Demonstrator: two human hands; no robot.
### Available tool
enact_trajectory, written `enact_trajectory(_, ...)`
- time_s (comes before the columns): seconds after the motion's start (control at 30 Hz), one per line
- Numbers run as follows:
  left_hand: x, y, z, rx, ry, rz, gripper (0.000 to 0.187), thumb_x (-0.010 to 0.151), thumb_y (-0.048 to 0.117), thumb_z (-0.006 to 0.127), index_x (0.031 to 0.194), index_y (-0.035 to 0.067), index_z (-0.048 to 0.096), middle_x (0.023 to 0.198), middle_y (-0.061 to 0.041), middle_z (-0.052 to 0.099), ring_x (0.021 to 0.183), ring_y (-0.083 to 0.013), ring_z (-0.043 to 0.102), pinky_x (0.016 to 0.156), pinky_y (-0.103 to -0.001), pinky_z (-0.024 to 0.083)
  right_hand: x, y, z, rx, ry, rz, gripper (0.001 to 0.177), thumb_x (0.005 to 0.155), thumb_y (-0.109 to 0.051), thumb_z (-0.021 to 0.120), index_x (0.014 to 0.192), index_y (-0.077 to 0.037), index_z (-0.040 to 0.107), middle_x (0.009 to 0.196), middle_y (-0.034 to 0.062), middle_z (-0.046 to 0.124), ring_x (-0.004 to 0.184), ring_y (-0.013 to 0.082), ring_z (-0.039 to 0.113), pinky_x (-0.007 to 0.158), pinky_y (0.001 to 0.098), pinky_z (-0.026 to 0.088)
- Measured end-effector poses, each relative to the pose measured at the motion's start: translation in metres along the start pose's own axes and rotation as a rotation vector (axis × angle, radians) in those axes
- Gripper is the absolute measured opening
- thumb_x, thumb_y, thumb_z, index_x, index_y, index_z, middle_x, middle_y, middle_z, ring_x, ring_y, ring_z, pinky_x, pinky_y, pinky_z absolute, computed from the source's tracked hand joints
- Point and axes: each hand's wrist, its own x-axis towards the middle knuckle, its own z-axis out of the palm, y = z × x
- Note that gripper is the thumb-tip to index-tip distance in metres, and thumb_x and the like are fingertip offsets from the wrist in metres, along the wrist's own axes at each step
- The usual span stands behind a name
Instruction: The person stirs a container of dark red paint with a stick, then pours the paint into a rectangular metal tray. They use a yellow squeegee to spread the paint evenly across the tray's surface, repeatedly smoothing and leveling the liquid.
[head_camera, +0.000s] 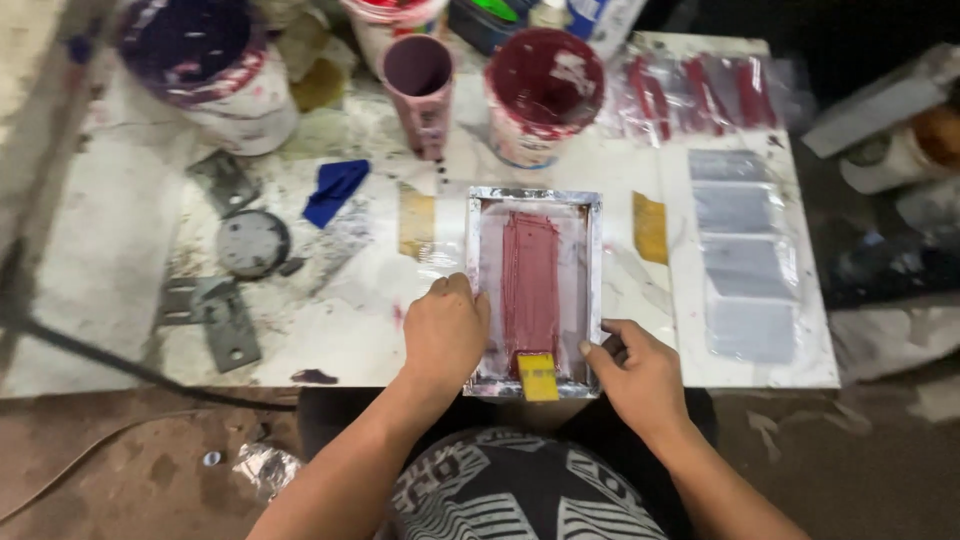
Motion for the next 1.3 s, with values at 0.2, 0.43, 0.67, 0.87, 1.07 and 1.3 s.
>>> enact_trajectory(0.2,0.005,0.049,0.020,-0.034,-0.050,0.058,0.021,0.086,0.024,0.070,0.077,0.007,0.062,0.065,-0.008,0.060,0.056,-0.0306,0.070,0.053,-0.037,0.058,-0.014,0.044,-0.023,-0.162,0.165,-0.104,0.030,0.083,-0.023,0.087,0.106,-0.006,0.078,0.073,0.0122,0.073,0.064,0.0256,0.071,0.056,0.0348,0.057)
enact_trajectory(0.43,0.018,0.085,0.023,-0.086,-0.071,0.135,0.021,0.085,0.019,0.071,0.075,0.002,0.064,0.061,-0.011,0.061,0.056,-0.0323,0.071,0.051,-0.039,0.059,-0.008,0.059,-0.042,-0.197,0.255,-0.148,0.032,0.078,-0.019,0.088,0.106,-0.006,0.078,0.071,0.0131,0.073,0.064,0.0303,0.070,0.056,0.0391,0.057)
enact_trajectory(0.67,0.029,0.101,0.026,-0.171,-0.104,0.118,0.019,0.086,0.014,0.071,0.077,-0.002,0.066,0.060,-0.014,0.062,0.056,-0.0324,0.072,0.049,-0.038,0.059,0.001,0.067,-0.047,-0.204,0.299,-0.114,0.033,0.080,-0.021,0.086,0.109,-0.007,0.078,0.073,0.0116,0.072,0.066,0.0294,0.070,0.057,0.0403,0.057)
enact_trajectory(0.87,0.037,0.105,0.031,-0.273,-0.193,0.053,0.021,0.087,0.016,0.067,0.080,-0.004,0.067,0.061,-0.016,0.063,0.059,-0.0311,0.072,0.049,-0.037,0.059,0.005,0.076,-0.052,-0.260,0.290,-0.076,0.031,0.080,-0.021,0.085,0.107,-0.008,0.079,0.071,0.0097,0.072,0.065,0.0293,0.070,0.058,0.0405,0.057)
enact_trajectory(1.07,0.040,0.101,0.030,-0.293,-0.225,0.019,0.023,0.088,0.015,0.068,0.082,-0.007,0.068,0.061,-0.018,0.063,0.060,-0.0320,0.072,0.049,-0.037,0.059,0.016,0.078,-0.046,-0.293,0.312,-0.174,0.027,0.079,-0.014,0.083,0.105,-0.008,0.080,0.070,0.0088,0.071,0.061,0.0273,0.069,0.055,0.0368,0.057)
enact_trajectory(1.3,0.044,0.101,0.031,-0.325,-0.225,-0.021,0.025,0.087,0.017,0.070,0.079,-0.007,0.067,0.060,-0.018,0.061,0.061,-0.0327,0.071,0.048,-0.038,0.059,0.024,0.087,-0.046,-0.293,0.332,-0.319,0.026,0.079,-0.011,0.083,0.104,-0.005,0.079,0.070,0.0080,0.068,0.057,0.0259,0.067,0.050,0.0361,0.055)
